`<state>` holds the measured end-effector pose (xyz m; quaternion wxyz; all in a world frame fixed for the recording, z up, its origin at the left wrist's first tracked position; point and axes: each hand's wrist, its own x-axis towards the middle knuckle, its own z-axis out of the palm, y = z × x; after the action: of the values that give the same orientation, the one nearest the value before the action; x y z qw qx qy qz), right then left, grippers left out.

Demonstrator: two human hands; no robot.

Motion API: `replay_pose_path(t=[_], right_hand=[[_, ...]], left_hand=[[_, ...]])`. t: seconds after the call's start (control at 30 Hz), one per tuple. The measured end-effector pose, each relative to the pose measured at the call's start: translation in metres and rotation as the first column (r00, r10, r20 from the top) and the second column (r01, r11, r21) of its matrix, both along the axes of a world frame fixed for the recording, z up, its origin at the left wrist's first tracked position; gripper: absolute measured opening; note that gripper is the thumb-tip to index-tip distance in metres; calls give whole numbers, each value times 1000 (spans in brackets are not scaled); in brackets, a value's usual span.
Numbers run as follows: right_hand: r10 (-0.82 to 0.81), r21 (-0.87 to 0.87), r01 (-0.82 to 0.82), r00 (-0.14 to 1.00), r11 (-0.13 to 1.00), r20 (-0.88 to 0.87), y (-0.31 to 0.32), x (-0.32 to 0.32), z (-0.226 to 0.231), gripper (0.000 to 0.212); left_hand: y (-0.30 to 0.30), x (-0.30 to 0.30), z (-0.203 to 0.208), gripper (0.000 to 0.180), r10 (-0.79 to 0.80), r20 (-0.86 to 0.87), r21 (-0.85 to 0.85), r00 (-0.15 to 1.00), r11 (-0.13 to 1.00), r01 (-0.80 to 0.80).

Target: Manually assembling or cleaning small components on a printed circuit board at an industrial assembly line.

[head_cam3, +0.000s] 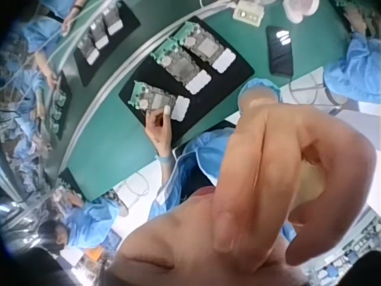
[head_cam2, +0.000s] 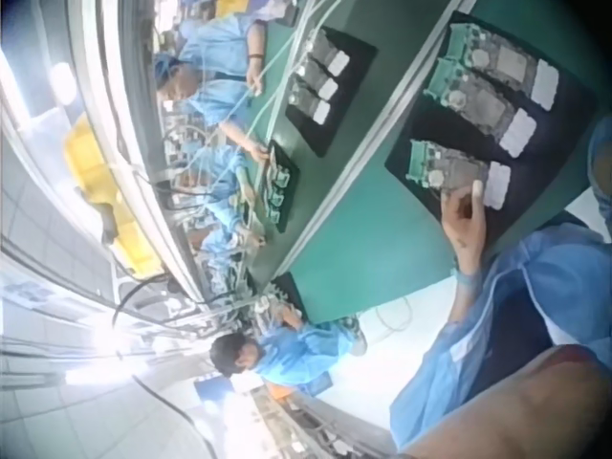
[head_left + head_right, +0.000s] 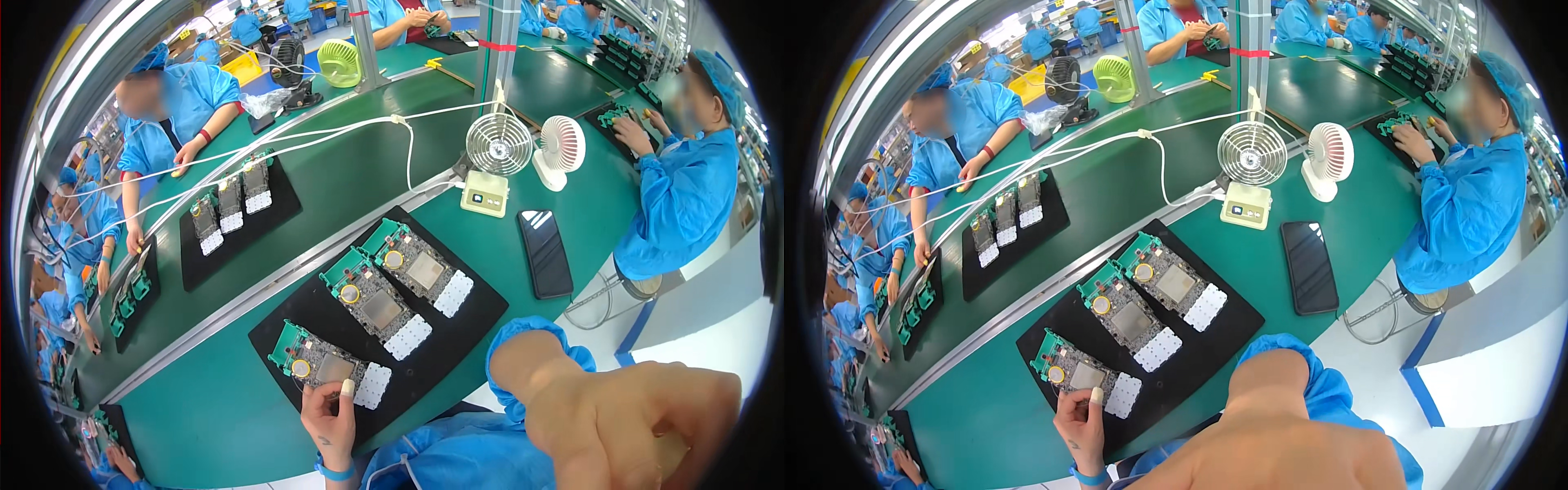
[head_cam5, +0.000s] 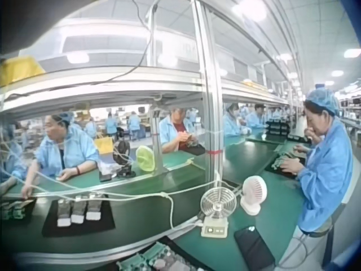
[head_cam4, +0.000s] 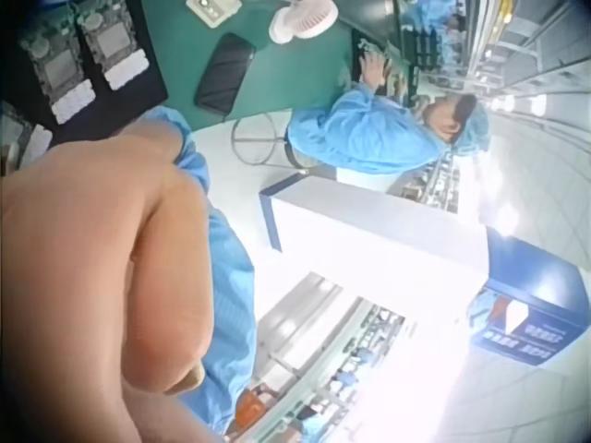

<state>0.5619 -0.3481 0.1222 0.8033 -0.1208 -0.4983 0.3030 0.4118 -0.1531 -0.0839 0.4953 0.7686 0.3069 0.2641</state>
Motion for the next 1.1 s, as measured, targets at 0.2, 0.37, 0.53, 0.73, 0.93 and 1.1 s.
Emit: replay_pose_path(t=[0.2, 0.37, 0.53, 0.73, 0.93, 1.1], right_hand=[[-6, 10, 6, 1000, 1000, 0, 7, -4, -5, 9], [-21, 16, 21, 1000, 1000, -2, 7, -6, -7, 8], [-23, 25, 23, 1000, 999, -8, 5, 4, -8, 7], [-36, 34, 36, 999, 999, -2, 7, 4, -11, 6], [-50, 45, 50, 999, 998, 7, 9, 3, -13, 5], [-59, 58, 58, 998, 997, 17, 13, 4, -13, 5]], left_hand=[[1, 0, -5, 7, 37, 18, -128, 999, 991, -34], [0, 0, -3, 7, -1, -1, 10, 1000, 1000, 1], [0, 0, -4, 7, 3, 0, 30, 1000, 1000, -3], [0, 2, -3, 6, 2, 4, 33, 1000, 999, -2], [1, 1, -3, 7, 12, 6, -61, 1000, 998, -12], [1, 2, -4, 7, 5, 15, 23, 1000, 1000, -5]])
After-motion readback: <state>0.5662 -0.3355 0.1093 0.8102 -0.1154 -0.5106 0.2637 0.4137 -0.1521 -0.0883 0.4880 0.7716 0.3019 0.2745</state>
